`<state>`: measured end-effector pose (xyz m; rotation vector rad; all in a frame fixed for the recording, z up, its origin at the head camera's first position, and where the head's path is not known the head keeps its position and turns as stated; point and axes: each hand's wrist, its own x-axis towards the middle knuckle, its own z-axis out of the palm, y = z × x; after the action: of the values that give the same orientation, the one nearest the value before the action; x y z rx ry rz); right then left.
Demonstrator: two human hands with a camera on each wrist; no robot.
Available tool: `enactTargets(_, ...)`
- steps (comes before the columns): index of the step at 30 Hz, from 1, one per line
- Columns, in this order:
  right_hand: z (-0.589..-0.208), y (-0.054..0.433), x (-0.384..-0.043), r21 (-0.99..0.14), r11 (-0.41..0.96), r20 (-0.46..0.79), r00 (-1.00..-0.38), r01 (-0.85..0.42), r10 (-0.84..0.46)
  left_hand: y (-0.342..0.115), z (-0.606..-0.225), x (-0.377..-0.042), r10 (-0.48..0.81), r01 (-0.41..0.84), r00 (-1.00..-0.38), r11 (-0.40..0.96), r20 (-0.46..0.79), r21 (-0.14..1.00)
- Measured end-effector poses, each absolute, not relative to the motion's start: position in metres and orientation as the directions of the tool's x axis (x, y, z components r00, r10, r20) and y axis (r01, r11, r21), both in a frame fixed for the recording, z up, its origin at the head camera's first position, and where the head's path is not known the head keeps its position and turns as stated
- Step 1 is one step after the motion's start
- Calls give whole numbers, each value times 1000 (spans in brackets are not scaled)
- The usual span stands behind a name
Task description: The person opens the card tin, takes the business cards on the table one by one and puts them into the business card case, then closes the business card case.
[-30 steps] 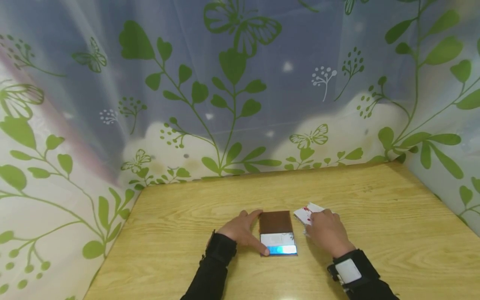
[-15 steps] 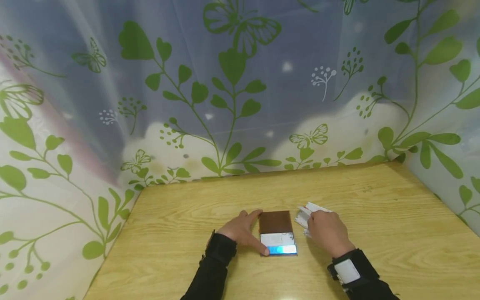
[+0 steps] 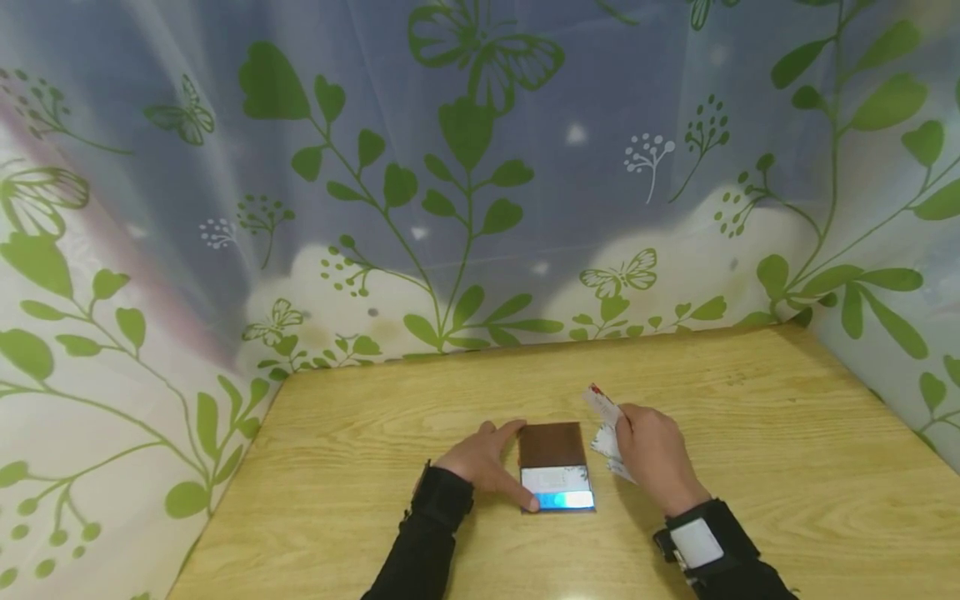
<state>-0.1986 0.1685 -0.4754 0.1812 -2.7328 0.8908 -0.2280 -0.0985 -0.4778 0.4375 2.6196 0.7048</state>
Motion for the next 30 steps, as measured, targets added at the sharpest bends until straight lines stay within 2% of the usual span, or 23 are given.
enactTargets(10,-475,165,-196,-670,719,207,-977,-184,-57,-99,-479,-228,395,204,-874,827,-283,524)
enactTargets(22,-478,160,-195,-672,715,205,-976,-191,-67,-99,-478,-228,391,206,-877,831,-280,517)
enactTargets(30,-480,158,-197,-668,698,246,-961,-260,-123,-98,-481,-230,386,197,-879,830,-282,521)
